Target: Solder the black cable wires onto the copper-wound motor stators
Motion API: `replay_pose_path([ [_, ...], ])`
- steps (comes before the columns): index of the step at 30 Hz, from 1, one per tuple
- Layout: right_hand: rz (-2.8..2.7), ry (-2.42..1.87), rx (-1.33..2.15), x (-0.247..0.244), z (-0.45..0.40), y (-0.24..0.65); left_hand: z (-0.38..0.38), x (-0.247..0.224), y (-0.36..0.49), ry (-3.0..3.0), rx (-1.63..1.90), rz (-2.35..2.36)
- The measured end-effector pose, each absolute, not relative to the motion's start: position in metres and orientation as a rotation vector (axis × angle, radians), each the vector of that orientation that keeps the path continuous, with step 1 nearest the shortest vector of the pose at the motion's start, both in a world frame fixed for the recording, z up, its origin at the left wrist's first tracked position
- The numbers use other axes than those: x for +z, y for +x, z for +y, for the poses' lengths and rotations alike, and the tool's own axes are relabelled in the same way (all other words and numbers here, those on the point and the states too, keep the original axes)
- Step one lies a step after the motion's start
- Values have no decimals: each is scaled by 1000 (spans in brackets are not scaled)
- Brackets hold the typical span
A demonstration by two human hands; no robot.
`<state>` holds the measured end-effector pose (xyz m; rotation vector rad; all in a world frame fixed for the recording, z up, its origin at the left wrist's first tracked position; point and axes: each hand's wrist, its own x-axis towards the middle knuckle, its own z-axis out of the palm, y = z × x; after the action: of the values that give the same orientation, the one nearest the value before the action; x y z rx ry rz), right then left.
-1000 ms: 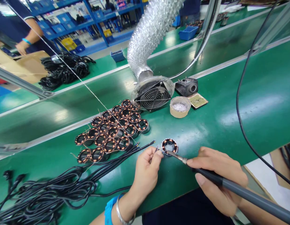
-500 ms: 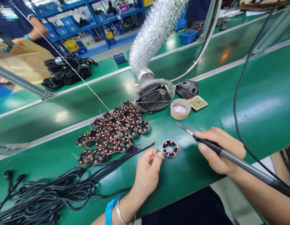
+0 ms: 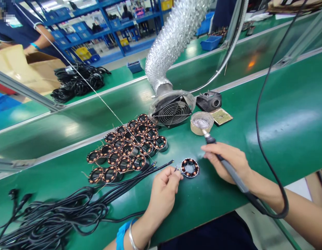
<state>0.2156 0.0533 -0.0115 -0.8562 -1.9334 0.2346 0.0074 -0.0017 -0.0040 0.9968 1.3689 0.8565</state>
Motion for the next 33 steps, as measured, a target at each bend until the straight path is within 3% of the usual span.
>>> replay_pose_path([
  [10, -2177, -411, 420, -11, 65, 172, 6, 1, -11, 1097, 871, 1336],
  [33, -2058, -412, 558, -25, 59, 175, 8, -4, -15, 975, 847, 1474],
])
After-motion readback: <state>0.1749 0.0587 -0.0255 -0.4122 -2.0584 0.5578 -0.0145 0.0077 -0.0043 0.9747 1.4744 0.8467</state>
